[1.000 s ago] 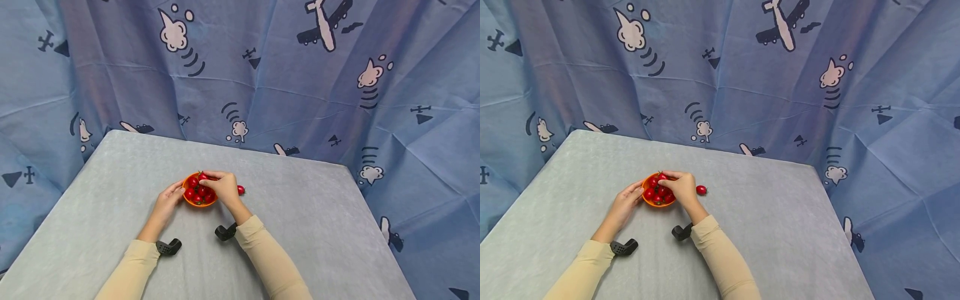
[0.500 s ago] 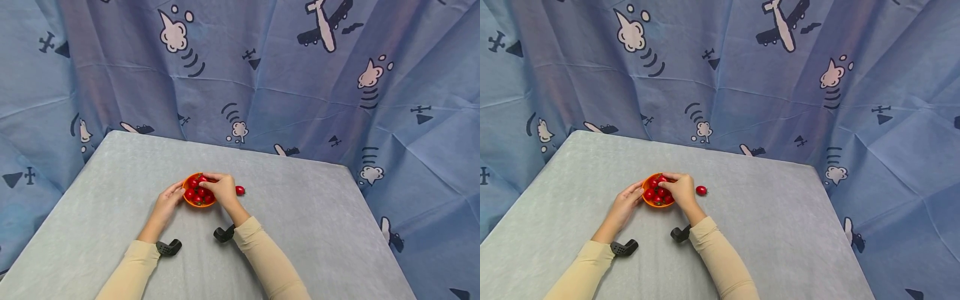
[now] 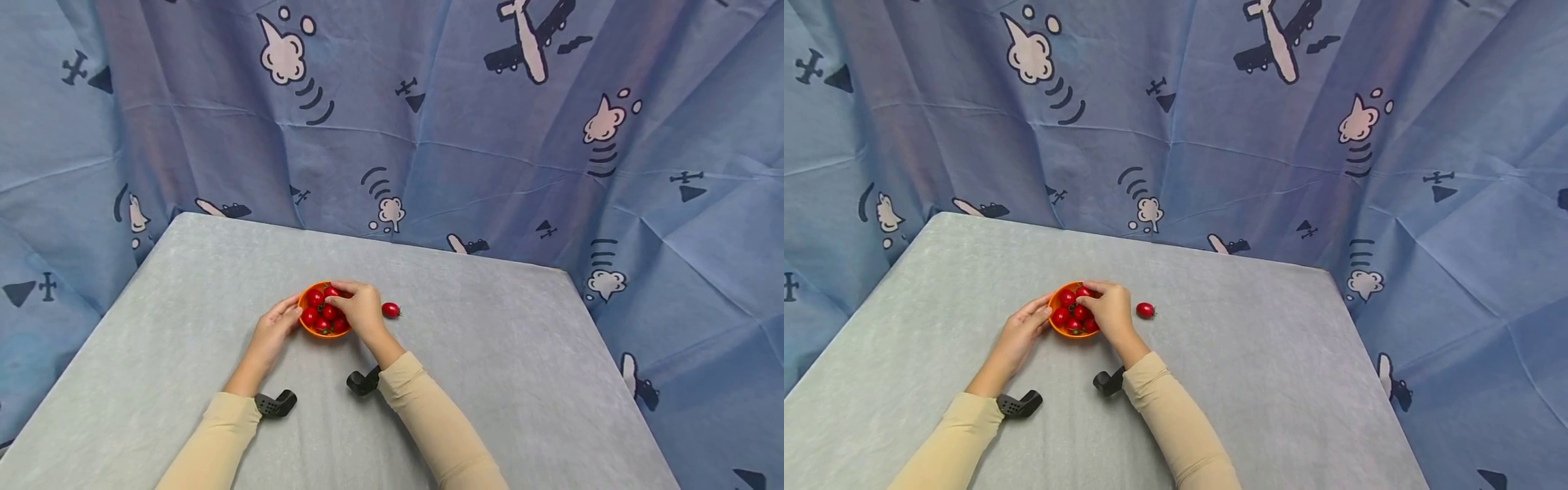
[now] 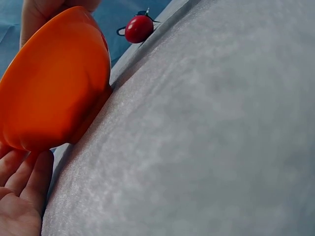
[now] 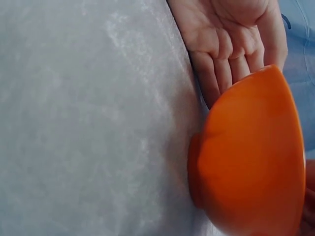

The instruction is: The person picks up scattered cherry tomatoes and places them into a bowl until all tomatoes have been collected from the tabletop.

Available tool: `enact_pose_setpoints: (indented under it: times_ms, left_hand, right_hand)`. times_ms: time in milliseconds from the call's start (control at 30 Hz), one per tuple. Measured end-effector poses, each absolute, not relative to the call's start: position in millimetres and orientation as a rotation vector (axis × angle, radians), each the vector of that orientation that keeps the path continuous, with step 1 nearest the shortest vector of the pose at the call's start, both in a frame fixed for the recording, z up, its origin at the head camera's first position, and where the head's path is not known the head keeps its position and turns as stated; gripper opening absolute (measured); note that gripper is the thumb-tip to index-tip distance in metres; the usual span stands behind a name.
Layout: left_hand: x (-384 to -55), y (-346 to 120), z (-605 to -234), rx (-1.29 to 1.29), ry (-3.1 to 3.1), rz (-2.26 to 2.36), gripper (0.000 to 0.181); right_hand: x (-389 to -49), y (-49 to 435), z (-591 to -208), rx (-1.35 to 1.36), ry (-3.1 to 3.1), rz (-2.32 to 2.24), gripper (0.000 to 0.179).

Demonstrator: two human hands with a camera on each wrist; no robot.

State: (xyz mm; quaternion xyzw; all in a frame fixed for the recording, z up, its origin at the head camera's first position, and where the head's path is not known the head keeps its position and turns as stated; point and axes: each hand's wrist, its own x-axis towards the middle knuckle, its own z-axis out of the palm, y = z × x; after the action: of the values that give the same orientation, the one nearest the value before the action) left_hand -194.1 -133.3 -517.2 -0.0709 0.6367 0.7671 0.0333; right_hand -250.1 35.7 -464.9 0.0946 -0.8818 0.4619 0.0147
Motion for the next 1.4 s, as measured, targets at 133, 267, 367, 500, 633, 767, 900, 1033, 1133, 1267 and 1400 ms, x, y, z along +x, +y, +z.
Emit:
enact_pose_setpoints:
  times_ms: [133,267,367,500,633,767,900,1033,1133,1267,1400]
  left_hand:
    - [-193.8,-132.9,-516.2,-0.210,1.963,2.363,0.047]
    - [-194.0,-133.2,-516.3,-0.213,1.960,2.361,0.047]
    - [-194.0,-133.7,-516.3,-0.218,1.955,2.360,0.047]
    - [-192.9,-135.3,-514.8,-0.233,1.959,2.346,0.047]
    - [-192.5,-135.9,-512.4,-0.229,1.979,2.326,0.047]
    - [-192.7,-134.7,-513.0,-0.224,1.977,2.323,0.048]
    - [-192.3,-133.1,-513.8,-0.225,1.967,2.335,0.048]
    - [-192.5,-133.3,-514.2,-0.228,1.962,2.342,0.047]
    - [-192.5,-133.6,-514.4,-0.231,1.958,2.342,0.047]
    - [-193.0,-134.1,-514.9,-0.232,1.952,2.343,0.047]
    - [-193.3,-133.4,-515.6,-0.219,1.951,2.352,0.048]
  right_hand:
    - [-249.6,34.6,-463.6,0.296,-2.759,1.400,0.030]
    - [-248.4,33.6,-462.9,0.315,-2.759,1.383,0.031]
    - [-247.7,32.8,-462.4,0.313,-2.762,1.379,0.030]
    - [-247.5,31.7,-462.1,0.299,-2.777,1.395,0.030]
    - [-247.5,32.1,-461.9,0.276,-2.791,1.411,0.031]
    - [-245.8,35.3,-461.0,0.263,-2.779,1.420,0.031]
    - [-243.3,41.6,-458.7,0.222,-2.732,1.480,0.029]
    - [-241.2,50.6,-455.7,0.160,-2.642,1.577,0.028]
    - [-239.5,60.3,-455.8,0.128,-2.552,1.651,0.029]
    - [-238.5,75.6,-457.6,0.062,-2.451,1.739,0.031]
    - [-239.3,91.0,-459.2,-0.023,-2.428,1.765,0.032]
